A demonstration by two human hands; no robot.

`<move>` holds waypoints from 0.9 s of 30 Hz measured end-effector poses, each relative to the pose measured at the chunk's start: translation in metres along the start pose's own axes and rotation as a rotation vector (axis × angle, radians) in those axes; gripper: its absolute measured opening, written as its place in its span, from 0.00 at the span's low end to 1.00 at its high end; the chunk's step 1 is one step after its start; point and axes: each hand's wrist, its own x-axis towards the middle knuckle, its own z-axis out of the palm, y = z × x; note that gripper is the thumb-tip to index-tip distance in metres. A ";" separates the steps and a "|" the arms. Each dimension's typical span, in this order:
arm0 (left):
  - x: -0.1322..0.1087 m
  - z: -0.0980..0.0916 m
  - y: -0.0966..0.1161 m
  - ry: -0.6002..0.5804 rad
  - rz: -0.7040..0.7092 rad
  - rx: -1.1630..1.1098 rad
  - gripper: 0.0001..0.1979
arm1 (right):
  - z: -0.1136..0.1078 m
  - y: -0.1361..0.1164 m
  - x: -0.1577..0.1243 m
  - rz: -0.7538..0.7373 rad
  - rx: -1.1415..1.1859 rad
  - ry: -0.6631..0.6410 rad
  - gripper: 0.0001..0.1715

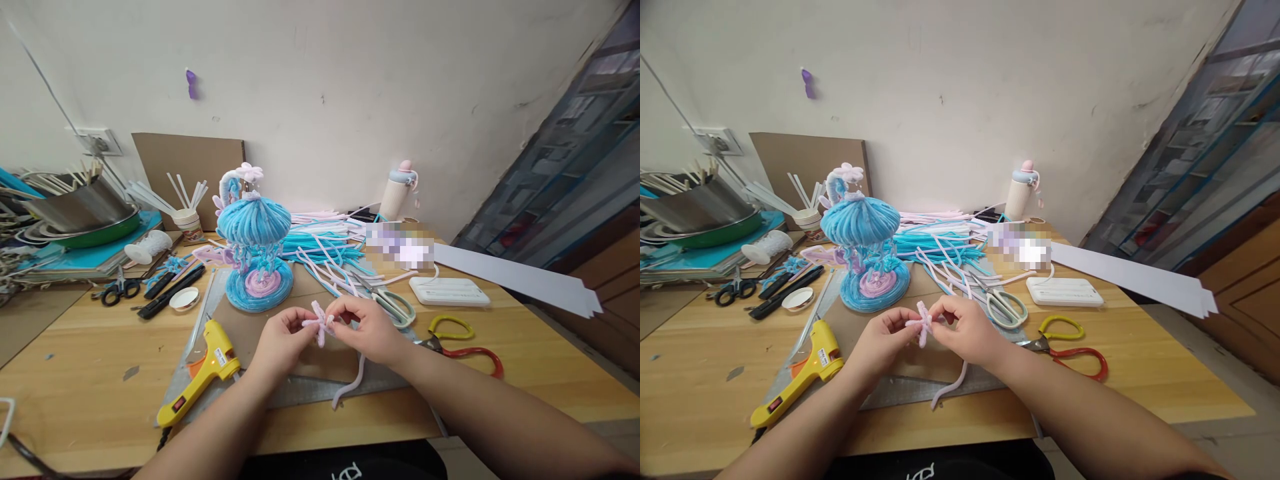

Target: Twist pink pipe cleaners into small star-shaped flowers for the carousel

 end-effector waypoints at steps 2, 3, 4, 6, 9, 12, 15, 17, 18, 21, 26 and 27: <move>0.000 0.000 0.000 -0.010 -0.005 -0.008 0.15 | 0.002 0.001 0.000 0.056 0.080 -0.021 0.02; 0.000 0.000 0.000 -0.018 -0.006 -0.016 0.15 | 0.002 0.001 0.001 0.063 0.111 -0.021 0.02; 0.000 0.000 0.000 -0.024 -0.007 -0.023 0.15 | 0.003 0.000 0.001 0.055 0.130 -0.015 0.02; 0.000 0.000 -0.001 -0.028 -0.006 -0.029 0.15 | 0.002 -0.001 0.002 0.016 0.121 0.012 0.02; 0.000 0.000 -0.001 -0.015 -0.005 -0.019 0.16 | 0.001 -0.003 0.002 -0.036 0.034 0.041 0.02; -0.001 0.001 0.000 -0.004 -0.008 -0.014 0.15 | 0.001 -0.001 0.001 0.002 -0.002 0.023 0.03; -0.001 0.001 0.001 -0.003 -0.011 -0.015 0.14 | 0.002 0.001 0.001 0.074 0.073 -0.010 0.02; 0.000 0.001 0.000 -0.008 -0.011 -0.019 0.14 | 0.002 0.002 0.001 0.079 0.114 -0.004 0.01; 0.000 0.000 0.000 -0.009 -0.011 -0.019 0.14 | 0.002 0.001 0.001 0.068 0.114 0.007 0.01; 0.000 0.000 -0.002 -0.009 -0.007 -0.013 0.14 | 0.001 0.000 0.001 0.020 0.060 0.029 0.03; 0.001 0.000 -0.002 -0.014 -0.012 -0.010 0.13 | 0.002 0.000 0.001 0.067 0.116 -0.015 0.02; 0.001 0.000 -0.002 -0.016 -0.012 -0.011 0.13 | 0.002 0.000 0.001 0.078 0.164 -0.011 0.01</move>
